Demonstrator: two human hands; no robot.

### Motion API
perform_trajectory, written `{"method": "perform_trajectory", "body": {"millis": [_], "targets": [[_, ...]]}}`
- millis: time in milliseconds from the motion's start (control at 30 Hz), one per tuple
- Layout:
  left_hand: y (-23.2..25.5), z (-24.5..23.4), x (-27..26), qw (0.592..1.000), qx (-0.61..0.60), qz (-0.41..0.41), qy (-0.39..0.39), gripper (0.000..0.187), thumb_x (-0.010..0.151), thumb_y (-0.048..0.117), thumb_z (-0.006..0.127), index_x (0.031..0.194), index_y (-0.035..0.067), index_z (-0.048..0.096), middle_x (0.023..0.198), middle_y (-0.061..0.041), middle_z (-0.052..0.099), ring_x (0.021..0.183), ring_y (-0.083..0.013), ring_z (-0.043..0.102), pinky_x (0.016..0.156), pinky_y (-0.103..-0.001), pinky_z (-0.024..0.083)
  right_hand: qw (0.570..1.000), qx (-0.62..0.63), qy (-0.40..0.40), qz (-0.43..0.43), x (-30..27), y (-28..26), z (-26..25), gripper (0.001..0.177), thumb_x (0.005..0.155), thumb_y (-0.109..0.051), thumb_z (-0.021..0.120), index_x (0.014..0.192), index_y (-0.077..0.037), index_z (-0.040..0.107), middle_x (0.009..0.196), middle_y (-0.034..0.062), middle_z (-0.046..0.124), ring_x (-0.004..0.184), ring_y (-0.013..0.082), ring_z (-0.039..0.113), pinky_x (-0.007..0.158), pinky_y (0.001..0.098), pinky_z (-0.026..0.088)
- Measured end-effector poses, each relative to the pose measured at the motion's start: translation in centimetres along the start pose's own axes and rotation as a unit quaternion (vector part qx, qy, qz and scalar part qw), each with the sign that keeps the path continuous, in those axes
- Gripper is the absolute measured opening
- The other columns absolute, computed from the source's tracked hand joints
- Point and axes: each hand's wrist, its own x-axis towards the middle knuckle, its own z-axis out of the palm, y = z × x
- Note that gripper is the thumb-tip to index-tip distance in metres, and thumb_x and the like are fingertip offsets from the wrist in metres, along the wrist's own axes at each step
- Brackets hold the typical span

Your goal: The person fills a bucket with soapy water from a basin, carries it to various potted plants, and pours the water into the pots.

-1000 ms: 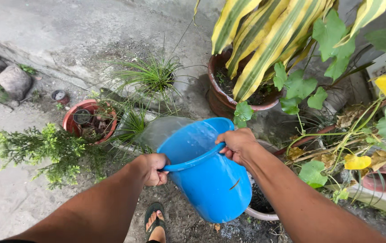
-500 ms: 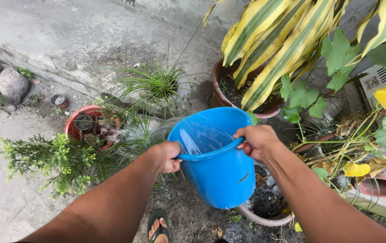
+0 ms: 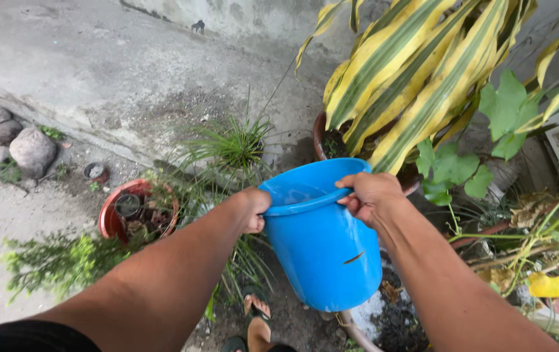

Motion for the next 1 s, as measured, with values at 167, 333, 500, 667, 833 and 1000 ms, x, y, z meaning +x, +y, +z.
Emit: {"method": "perform_trajectory", "body": {"millis": [167,333,500,667,833,1000], "targets": [[5.5,-3.1,8.8,0.990,-0.030,-0.128,-0.056,0.031,0.103,0.010,0.046,0.074,0.014,0.036,0.070,0.001,0.026,0.052,-0.0071,0.017,0.042,-0.020,0.019,1.000,0.011,0.003,-0.010,2.5,-4.1,3.5,0.013,0.087,0.002,0.074,0.086,0.009,0.064,0.070,0.0220,0.064,0.044,0.0188,0.053,0.035,0.0260,0.038],[10.2,-4.0,12.0,0.988,-0.055,-0.144,-0.032,0.036,0.101,0.011,0.056,0.074,0.015,0.033,0.070,0.002,0.025,0.052,-0.0070,0.017,0.043,-0.020,0.018,1.000,0.000,0.006,-0.025,5.6,-7.6,6.0,0.016,0.088,0.001,0.074,0.092,0.012,0.063,0.075,0.0287,0.066,0.045,0.0192,0.053,0.034,0.0268,0.038],[12.0,-4.5,12.4,0.981,-0.101,-0.165,-0.037,0.034,0.101,0.011,0.054,0.075,0.015,0.033,0.070,0.002,0.024,0.052,-0.0070,0.020,0.044,-0.021,0.018,0.999,-0.004,-0.002,-0.044,7.0,-10.3,7.7,0.013,0.086,0.003,0.075,0.088,0.013,0.067,0.075,0.0249,0.067,0.046,0.0227,0.060,0.034,0.0274,0.040],[13.1,-3.7,12.7,0.979,-0.128,-0.153,-0.045,0.033,0.100,0.007,0.055,0.075,0.014,0.036,0.069,0.003,0.026,0.051,-0.0053,0.018,0.042,-0.021,0.016,0.998,-0.004,0.002,-0.068,7.5,-11.3,7.2,0.014,0.084,0.004,0.075,0.085,0.013,0.065,0.071,0.0236,0.064,0.043,0.0219,0.057,0.033,0.0285,0.039],[12.9,-2.7,9.6,0.994,-0.098,-0.047,-0.030,0.022,0.101,0.006,0.052,0.083,0.011,0.042,0.070,-0.001,0.034,0.053,-0.0065,0.025,0.042,-0.020,0.020,0.997,-0.012,-0.003,-0.071,6.8,-10.0,5.1,0.011,0.085,0.002,0.070,0.082,0.011,0.064,0.064,0.0218,0.060,0.038,0.0192,0.046,0.031,0.0295,0.032],[8.8,-4.0,4.7,0.996,-0.081,-0.038,0.025,0.018,0.100,0.006,0.039,0.083,0.013,0.040,0.070,-0.002,0.031,0.054,-0.0085,0.027,0.042,-0.022,0.019,0.997,-0.032,-0.011,-0.072,4.5,-8.1,6.8,0.009,0.084,0.002,0.071,0.081,0.009,0.066,0.062,0.0210,0.060,0.038,0.0156,0.044,0.033,0.0273,0.032]]}}
